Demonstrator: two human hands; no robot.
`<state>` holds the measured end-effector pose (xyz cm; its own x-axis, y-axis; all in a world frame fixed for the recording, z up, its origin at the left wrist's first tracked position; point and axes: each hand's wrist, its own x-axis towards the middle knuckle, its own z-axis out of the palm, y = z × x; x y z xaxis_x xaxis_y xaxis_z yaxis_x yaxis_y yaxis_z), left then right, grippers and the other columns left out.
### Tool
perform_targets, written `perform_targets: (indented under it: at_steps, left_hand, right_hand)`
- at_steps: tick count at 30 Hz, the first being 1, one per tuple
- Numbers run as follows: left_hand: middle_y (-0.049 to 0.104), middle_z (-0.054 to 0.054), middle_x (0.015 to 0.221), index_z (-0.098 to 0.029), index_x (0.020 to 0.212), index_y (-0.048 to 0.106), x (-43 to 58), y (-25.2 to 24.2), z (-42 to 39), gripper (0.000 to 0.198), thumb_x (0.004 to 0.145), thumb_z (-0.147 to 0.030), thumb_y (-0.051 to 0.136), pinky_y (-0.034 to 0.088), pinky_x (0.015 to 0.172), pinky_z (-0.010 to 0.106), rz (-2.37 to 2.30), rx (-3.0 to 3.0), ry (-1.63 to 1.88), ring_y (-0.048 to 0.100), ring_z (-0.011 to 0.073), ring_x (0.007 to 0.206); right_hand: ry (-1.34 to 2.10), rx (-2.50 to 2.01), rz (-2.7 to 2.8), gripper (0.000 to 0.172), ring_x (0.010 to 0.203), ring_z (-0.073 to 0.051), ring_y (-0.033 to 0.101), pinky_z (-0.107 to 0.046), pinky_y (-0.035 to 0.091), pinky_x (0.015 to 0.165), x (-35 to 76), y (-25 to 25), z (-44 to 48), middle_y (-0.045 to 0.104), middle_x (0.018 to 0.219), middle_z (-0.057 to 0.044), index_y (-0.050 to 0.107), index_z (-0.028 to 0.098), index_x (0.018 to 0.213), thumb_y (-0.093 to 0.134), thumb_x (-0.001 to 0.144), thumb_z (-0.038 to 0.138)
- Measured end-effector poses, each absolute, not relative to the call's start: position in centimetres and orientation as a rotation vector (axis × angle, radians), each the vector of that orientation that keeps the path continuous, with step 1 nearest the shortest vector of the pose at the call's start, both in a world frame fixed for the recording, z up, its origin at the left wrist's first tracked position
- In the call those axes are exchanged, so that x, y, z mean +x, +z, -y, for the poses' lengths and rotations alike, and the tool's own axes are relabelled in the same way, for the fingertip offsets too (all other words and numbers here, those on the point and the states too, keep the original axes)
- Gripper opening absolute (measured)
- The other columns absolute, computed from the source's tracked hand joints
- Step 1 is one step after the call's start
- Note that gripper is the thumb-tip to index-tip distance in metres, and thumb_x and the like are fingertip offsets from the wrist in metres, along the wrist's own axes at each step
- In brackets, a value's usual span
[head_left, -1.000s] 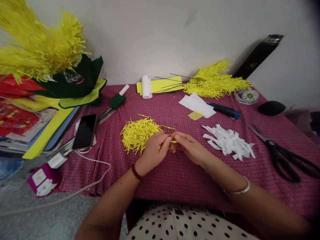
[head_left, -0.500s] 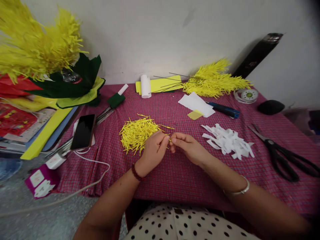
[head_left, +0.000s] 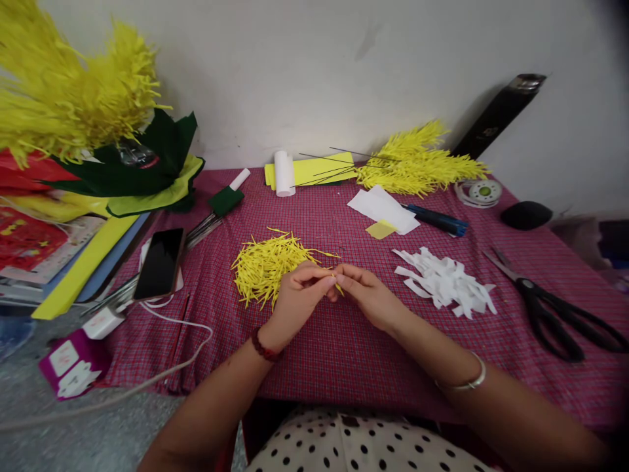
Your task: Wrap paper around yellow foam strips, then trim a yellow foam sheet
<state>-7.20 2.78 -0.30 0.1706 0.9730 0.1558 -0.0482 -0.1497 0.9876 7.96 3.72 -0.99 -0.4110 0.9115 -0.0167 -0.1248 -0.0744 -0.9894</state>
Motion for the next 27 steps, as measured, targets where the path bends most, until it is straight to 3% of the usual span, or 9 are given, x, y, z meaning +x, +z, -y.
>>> perform_targets:
  at_steps: [3,8,12,16,19,22,27]
  left_hand:
    - [0.062,0.000,0.075,-0.018,0.070,0.066,-7.2,-0.4,-3.0,0.009,0.077,-0.024,0.066,0.046,0.071,0.027,-1.003,1.220,1.229,0.055,0.0109,0.072]
    - [0.059,-0.003,0.067,-0.016,0.077,0.064,-7.2,-0.2,-3.2,0.013,0.068,-0.024,0.071,0.042,0.060,0.022,-0.934,0.879,1.137,0.051,0.0066,0.059]
    - [0.061,-0.004,0.068,-0.018,0.100,0.063,-7.4,-0.2,-3.2,0.040,0.063,-0.019,0.076,0.042,0.059,0.021,-0.825,0.688,1.008,0.054,0.0069,0.059]
    - [0.061,-0.002,0.071,-0.017,0.108,0.060,-7.6,-0.2,-3.2,0.048,0.064,-0.017,0.077,0.044,0.060,0.022,-0.715,0.622,0.869,0.055,0.0066,0.058]
    - [0.061,-0.002,0.073,-0.017,0.103,0.062,-7.7,-0.3,-3.2,0.038,0.068,-0.020,0.075,0.044,0.060,0.022,-0.698,0.623,0.835,0.056,0.0067,0.060]
    - [0.061,0.000,0.068,-0.015,0.086,0.064,-7.8,-0.5,-3.2,0.022,0.078,-0.035,0.067,0.046,0.060,0.023,-0.739,0.636,0.802,0.057,0.0084,0.060]
    - [0.062,0.003,0.066,-0.013,0.074,0.064,-7.8,-0.8,-3.4,0.036,0.086,-0.046,0.054,0.047,0.058,0.023,-0.758,0.641,0.683,0.057,0.0088,0.056]
  right_hand:
    - [1.493,-0.965,1.402,0.020,0.067,-0.013,0.048,-0.028,0.039,0.066,8.2,-0.8,-4.0,0.053,0.069,0.003,0.056,0.020,0.076,0.060,0.083,0.039]
    - [1.253,-1.059,1.567,0.012,0.068,-0.014,0.048,-0.029,0.039,0.065,8.8,-0.4,-4.3,0.054,0.073,0.001,0.056,0.021,0.081,0.057,0.083,0.032]
    - [1.370,-0.978,1.614,0.013,0.065,-0.014,0.052,-0.029,0.042,0.062,8.8,0.0,-4.2,0.056,0.071,0.001,0.056,0.022,0.081,0.053,0.084,0.034]
    - [1.499,-0.884,1.608,0.014,0.062,-0.013,0.056,-0.029,0.044,0.059,8.6,0.2,-4.0,0.060,0.067,0.001,0.054,0.023,0.079,0.054,0.086,0.035]
    - [1.568,-0.821,1.541,0.019,0.061,-0.014,0.059,-0.031,0.047,0.060,8.5,0.3,-3.9,0.062,0.066,0.002,0.050,0.023,0.076,0.055,0.086,0.038]
    - [1.518,-0.846,1.510,0.021,0.059,-0.014,0.059,-0.032,0.047,0.060,8.5,0.3,-3.8,0.061,0.064,0.002,0.049,0.023,0.075,0.056,0.085,0.040]
    - [1.344,-0.954,1.589,0.017,0.059,-0.014,0.055,-0.030,0.043,0.058,8.8,0.4,-3.8,0.058,0.064,0.002,0.051,0.022,0.077,0.054,0.086,0.036]
